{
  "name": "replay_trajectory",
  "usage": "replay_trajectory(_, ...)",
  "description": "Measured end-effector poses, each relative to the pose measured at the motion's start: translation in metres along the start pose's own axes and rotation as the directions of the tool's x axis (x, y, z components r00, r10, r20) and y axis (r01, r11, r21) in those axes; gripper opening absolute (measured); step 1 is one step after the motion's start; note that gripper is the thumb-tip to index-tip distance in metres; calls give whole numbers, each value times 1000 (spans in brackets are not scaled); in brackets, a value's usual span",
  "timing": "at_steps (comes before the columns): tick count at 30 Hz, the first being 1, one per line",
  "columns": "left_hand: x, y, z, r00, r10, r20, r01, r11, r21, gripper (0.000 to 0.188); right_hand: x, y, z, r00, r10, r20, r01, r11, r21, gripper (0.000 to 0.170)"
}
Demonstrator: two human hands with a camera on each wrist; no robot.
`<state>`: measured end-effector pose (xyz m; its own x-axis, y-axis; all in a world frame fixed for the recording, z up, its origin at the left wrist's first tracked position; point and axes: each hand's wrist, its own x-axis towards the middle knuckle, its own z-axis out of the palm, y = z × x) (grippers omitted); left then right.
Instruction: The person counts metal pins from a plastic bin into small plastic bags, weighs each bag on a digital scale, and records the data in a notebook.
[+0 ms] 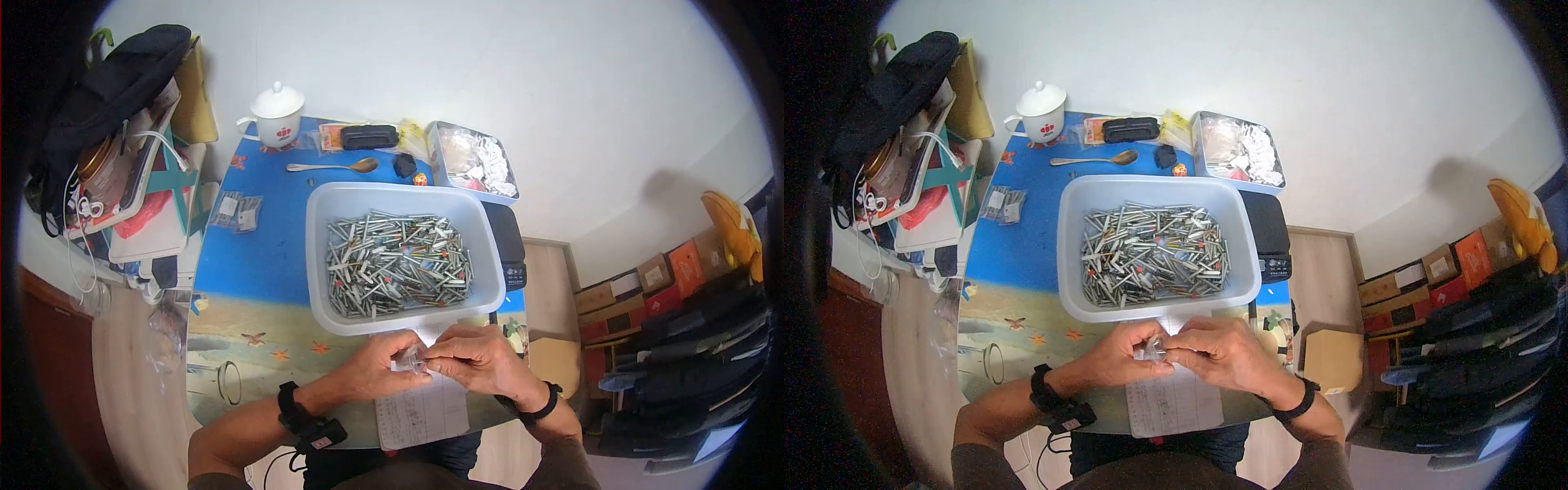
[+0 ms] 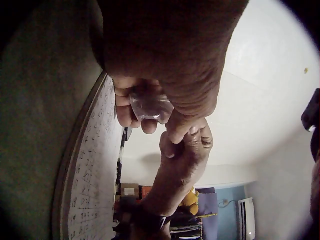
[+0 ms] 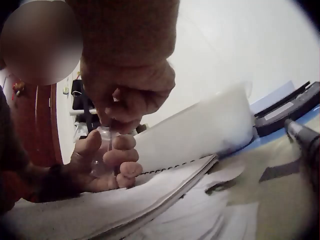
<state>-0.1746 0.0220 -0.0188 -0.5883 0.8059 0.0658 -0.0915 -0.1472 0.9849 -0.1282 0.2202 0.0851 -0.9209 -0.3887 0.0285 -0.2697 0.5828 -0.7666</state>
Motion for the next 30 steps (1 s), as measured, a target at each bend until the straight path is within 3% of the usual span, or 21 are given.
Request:
replay_trajectory(5,1,-5,0,1000,13,14,-13,999,-40,24,23,5,-25,996,-41,-76,43,999,25,13)
replay_trajectory(8,1,-2,1,999,32,12,-32,999,-16,23,60,11,-42,998,-3,-63,-4,993,-118,9)
replay_trajectory(10,1,-1,1,1000,24,12,-24,999,-33,23,89,29,-40,980,-194,36,194,909,-369,9)
replay_trajectory(11,1,-3,0,1000,22,10,-21,999,-31,23,99,39,-36,980,-196,36,195,910,-365,9)
replay_trajectory(13,1,-5,-1,999,2,42,-1,1000,-7,22,117,52,-26,978,-180,103,207,875,-437,15)
replay_trajectory(17,0,-1,-1,999,-23,34,24,999,-28,22,134,68,-10,967,-23,255,167,814,-557,10)
replay_trajectory(24,2,-3,0,999,30,33,-31,999,22,23,131,55,-10,972,29,232,123,779,-615,9)
replay_trajectory(30,1,-4,-1,999,36,29,-36,999,23,23,109,58,-27,997,27,68,5,901,-433,10)
